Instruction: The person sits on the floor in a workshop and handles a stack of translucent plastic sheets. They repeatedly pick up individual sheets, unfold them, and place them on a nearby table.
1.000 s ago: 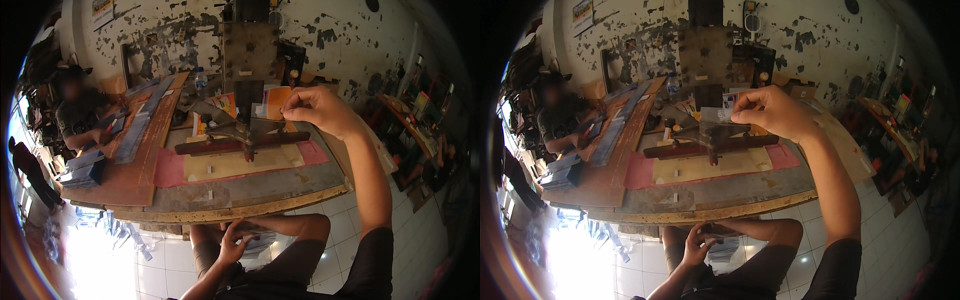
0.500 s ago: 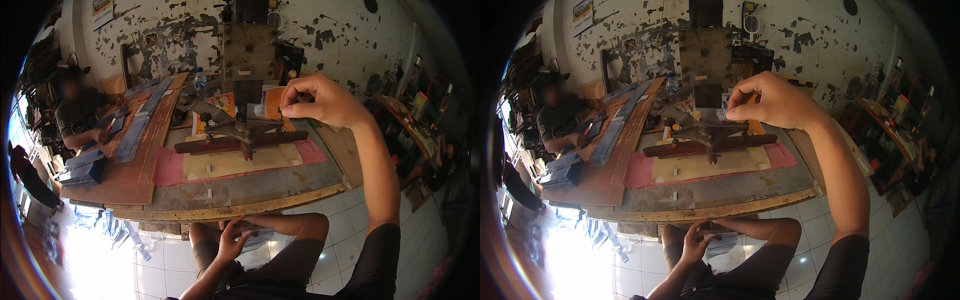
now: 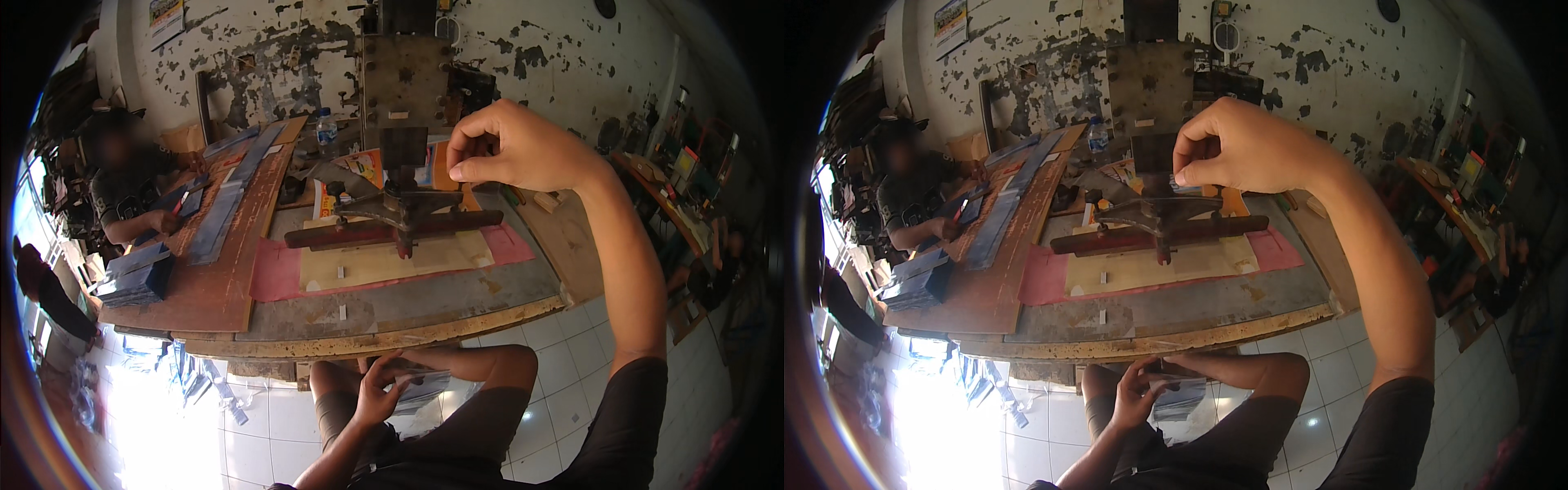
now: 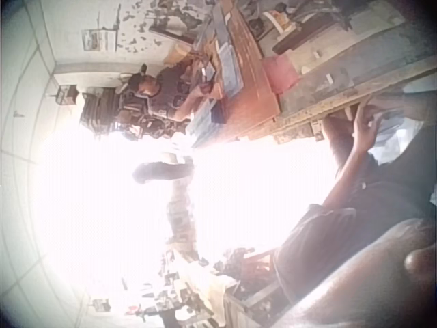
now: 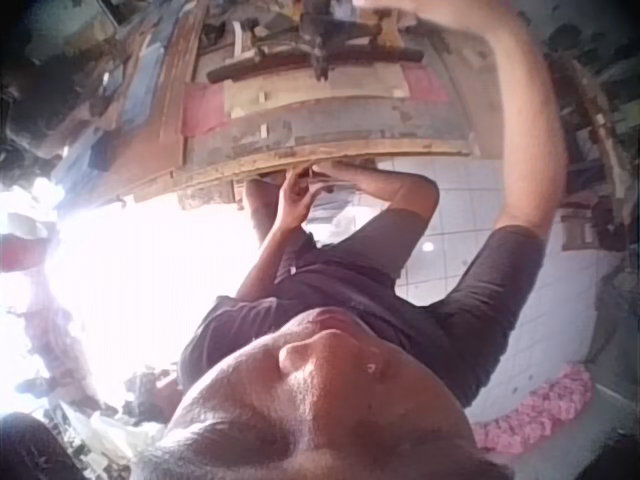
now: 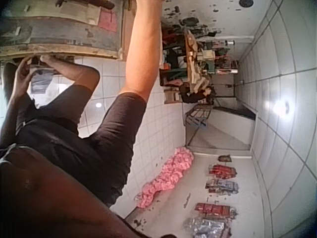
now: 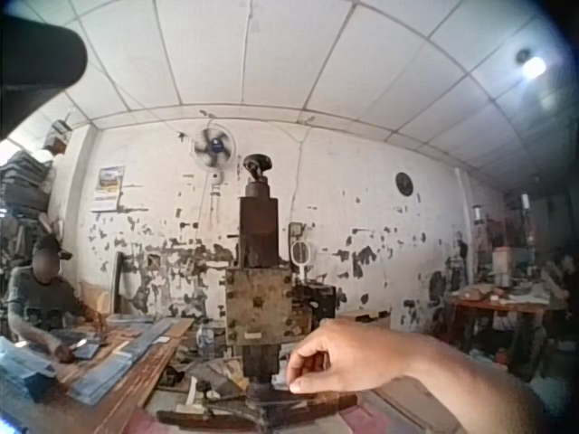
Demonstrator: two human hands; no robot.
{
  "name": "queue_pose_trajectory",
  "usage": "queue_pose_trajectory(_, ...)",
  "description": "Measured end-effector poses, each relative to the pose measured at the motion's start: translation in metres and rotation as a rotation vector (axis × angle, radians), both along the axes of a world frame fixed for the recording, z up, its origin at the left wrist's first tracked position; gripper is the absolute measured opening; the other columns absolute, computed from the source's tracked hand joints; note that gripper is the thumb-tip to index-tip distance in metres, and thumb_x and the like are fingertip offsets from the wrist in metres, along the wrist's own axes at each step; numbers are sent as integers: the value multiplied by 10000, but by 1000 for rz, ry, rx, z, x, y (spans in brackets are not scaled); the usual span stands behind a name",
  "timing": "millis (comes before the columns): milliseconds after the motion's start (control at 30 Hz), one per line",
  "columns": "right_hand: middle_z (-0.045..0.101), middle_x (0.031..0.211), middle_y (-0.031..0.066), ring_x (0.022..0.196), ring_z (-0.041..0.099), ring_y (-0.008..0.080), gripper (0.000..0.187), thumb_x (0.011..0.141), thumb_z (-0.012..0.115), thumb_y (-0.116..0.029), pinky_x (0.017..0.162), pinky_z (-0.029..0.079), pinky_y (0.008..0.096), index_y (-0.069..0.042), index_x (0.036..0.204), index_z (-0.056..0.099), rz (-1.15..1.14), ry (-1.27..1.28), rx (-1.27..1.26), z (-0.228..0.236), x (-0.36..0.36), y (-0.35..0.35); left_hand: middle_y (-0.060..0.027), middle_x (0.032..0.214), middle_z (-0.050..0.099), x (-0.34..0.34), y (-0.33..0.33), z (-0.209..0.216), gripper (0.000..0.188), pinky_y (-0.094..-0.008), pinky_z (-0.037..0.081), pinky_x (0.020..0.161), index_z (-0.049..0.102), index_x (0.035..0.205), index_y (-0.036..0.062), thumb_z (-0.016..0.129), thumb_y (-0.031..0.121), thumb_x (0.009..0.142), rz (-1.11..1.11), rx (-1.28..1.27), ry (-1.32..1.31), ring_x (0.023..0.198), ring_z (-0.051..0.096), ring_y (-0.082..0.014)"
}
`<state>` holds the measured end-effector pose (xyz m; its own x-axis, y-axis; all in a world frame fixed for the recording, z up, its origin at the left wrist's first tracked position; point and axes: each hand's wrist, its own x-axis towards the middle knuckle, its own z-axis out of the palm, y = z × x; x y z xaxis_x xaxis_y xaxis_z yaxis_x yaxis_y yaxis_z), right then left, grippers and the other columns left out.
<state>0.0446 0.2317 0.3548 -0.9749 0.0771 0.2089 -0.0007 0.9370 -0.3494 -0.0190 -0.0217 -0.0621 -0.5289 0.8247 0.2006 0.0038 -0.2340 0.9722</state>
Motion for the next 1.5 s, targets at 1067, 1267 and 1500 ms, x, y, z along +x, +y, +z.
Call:
queue_pose_trajectory(1067,708,871,51,825,640,157,173,880,752,-199,809,504,328,-27,893,741,-90,75,185,11,-19,18,-152,1060,765,-10,6,10,775,-307,466,1020,262,1579,14,686,-26,932,-36,52,-99,1075,702,-189)
queue_pose_trajectory(1267,707,903,40,857,666,144,164,950,652,-217,828,521,322,-53,957,645,243,-148,-314,-40,29,-49,-122,1070,770,-17,-1,13,713,-283,484,973,323,1551,14,688,-5,938,122,78,-37,1045,699,-150)
queue_pose_trajectory(1500,656,963,129,940,661,314,117,919,616,-153,853,496,444,-42,949,597,301,-459,-249,-432,121,-111,-183,1107,761,-21,32,56,673,-311,524,961,326,1527,8,650,-61,941,196,120,21,1098,706,-213)
